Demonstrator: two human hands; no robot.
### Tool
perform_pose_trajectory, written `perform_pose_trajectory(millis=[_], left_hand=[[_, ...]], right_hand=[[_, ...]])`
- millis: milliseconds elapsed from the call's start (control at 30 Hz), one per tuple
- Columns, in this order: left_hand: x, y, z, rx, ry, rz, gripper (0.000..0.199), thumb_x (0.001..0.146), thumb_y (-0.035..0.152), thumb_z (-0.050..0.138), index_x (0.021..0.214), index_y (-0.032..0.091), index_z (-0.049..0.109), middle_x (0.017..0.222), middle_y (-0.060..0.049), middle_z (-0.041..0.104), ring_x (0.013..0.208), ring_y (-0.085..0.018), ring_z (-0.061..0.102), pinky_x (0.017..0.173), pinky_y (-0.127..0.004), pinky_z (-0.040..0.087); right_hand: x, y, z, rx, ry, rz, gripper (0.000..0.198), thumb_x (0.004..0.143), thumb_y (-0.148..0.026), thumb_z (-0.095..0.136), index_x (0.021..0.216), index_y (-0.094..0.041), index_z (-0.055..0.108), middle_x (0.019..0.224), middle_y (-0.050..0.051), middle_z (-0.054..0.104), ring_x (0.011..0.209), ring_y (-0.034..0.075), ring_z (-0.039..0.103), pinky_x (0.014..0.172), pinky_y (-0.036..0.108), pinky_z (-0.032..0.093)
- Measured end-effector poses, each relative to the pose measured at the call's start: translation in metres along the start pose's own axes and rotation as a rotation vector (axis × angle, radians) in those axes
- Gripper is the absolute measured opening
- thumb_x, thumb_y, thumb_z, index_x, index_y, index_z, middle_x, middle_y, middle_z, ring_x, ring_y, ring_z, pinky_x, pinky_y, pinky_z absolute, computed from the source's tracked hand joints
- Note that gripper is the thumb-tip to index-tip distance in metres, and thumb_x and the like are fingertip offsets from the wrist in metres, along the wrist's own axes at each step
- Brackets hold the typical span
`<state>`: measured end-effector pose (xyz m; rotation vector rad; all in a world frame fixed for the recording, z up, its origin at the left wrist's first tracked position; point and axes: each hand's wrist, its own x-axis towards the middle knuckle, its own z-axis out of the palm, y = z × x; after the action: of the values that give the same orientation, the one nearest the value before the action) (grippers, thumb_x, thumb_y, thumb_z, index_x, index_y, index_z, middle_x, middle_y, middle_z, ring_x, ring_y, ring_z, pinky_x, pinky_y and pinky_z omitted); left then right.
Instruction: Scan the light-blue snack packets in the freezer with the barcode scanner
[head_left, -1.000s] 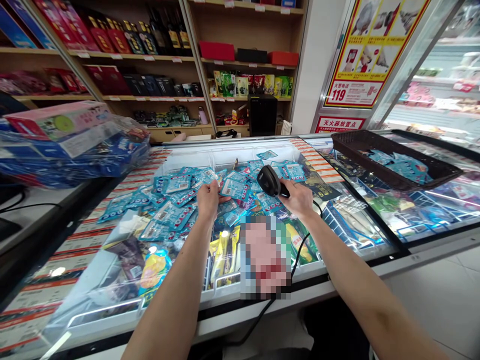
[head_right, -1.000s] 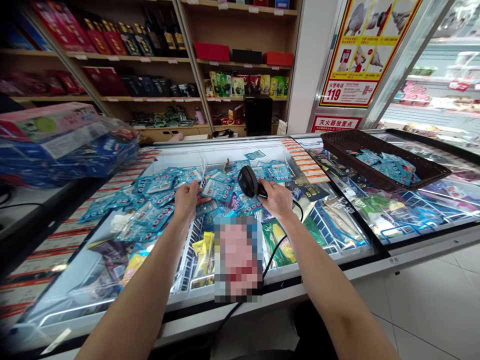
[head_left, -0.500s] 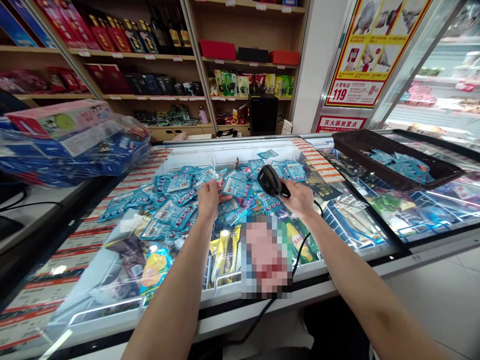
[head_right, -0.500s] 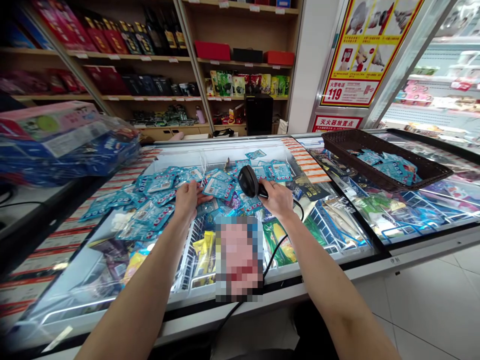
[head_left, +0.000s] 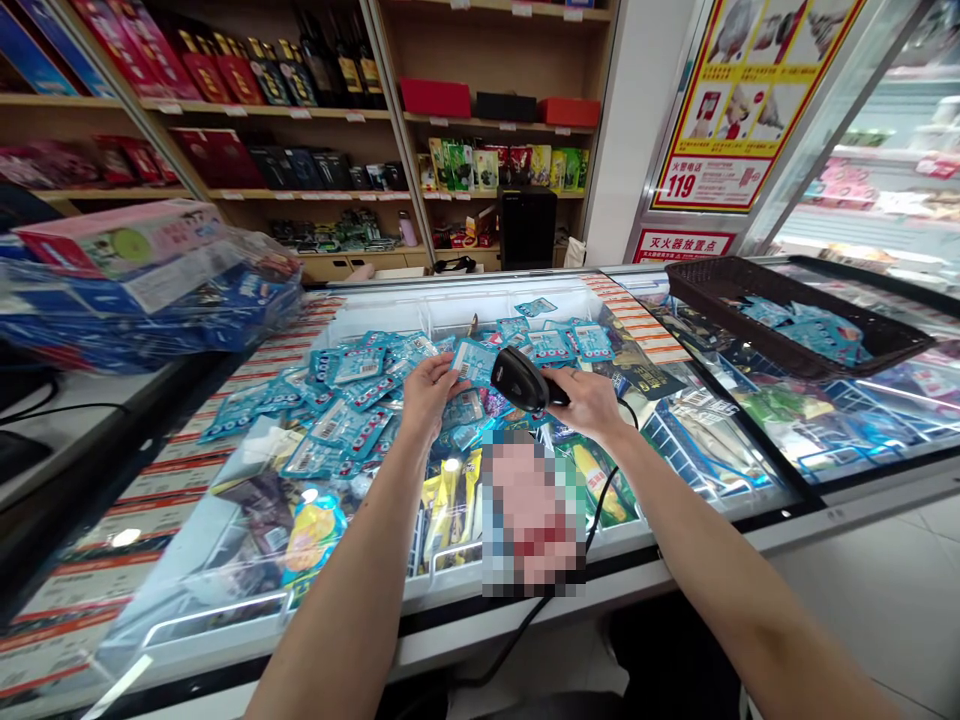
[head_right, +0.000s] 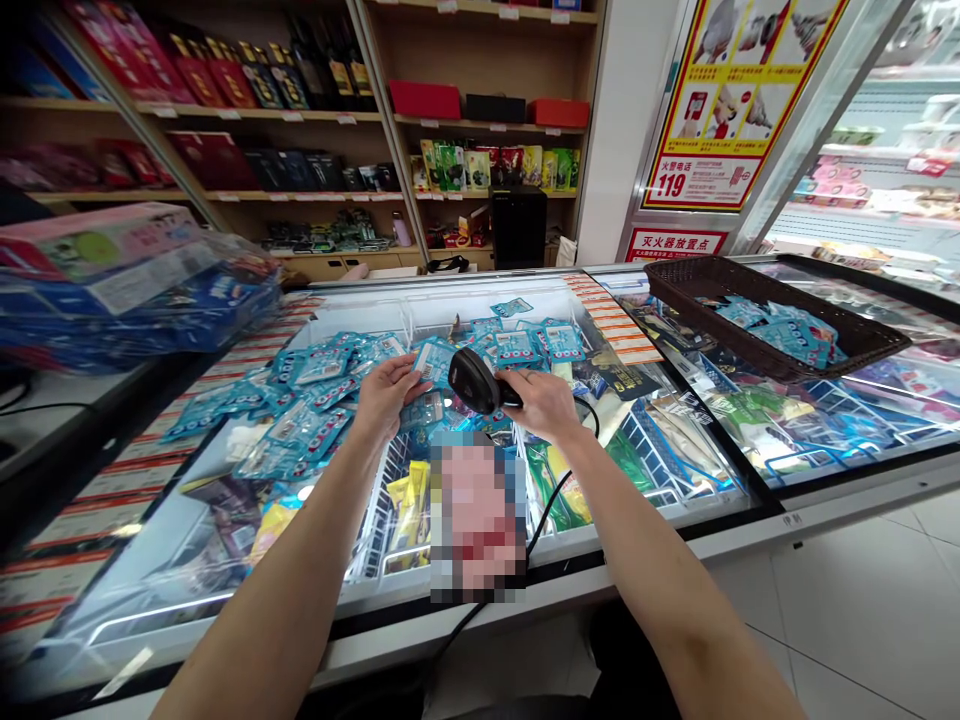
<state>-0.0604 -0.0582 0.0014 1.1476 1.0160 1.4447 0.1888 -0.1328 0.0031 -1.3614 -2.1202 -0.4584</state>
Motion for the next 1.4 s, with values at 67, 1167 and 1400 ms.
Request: perform_pose_trajectory(millis=[67,1167,1400], left_hand=[[0.0,-0.001,0.0,0.0,0.029,0.019,0.035,0.062,0.022,0.067,0.094,0.016,0.055,0.071,0.003,0.057,0.067,-0.008,0.057,0.073,-0.033,0.055],[0.001,0.008,-0.009,0.173,0.246,0.324,0.025,0.075,0.033,0.052,0.095,0.018,0.053,0.078,0.001,0.054,0.069,-0.009,0.053,0.07,-0.031,0.054],[-0.005,0.019,-0.025,0.869,0.429,0.478,0.037,0.082,0.036,0.043,0.111,0.016,0.056,0.117,-0.013,0.054,0.111,-0.024,0.05,0.095,-0.043,0.04]], right_hand=[[0.0,-0.001,0.0,0.014,-0.014,0.0,0.038,0.081,-0.038,0.056,0.116,-0.023,0.056,0.095,0.003,0.067,0.082,0.016,0.06,0.07,0.024,0.039],[-0.001,0.006,0.001,0.029,0.04,0.02,0.037,0.079,-0.03,0.056,0.115,-0.023,0.056,0.093,0.002,0.067,0.079,0.017,0.061,0.066,0.025,0.038],[-0.002,0.007,0.001,0.009,0.049,0.076,0.037,0.078,-0.032,0.057,0.114,-0.023,0.057,0.092,0.002,0.068,0.078,0.017,0.061,0.066,0.025,0.038]])
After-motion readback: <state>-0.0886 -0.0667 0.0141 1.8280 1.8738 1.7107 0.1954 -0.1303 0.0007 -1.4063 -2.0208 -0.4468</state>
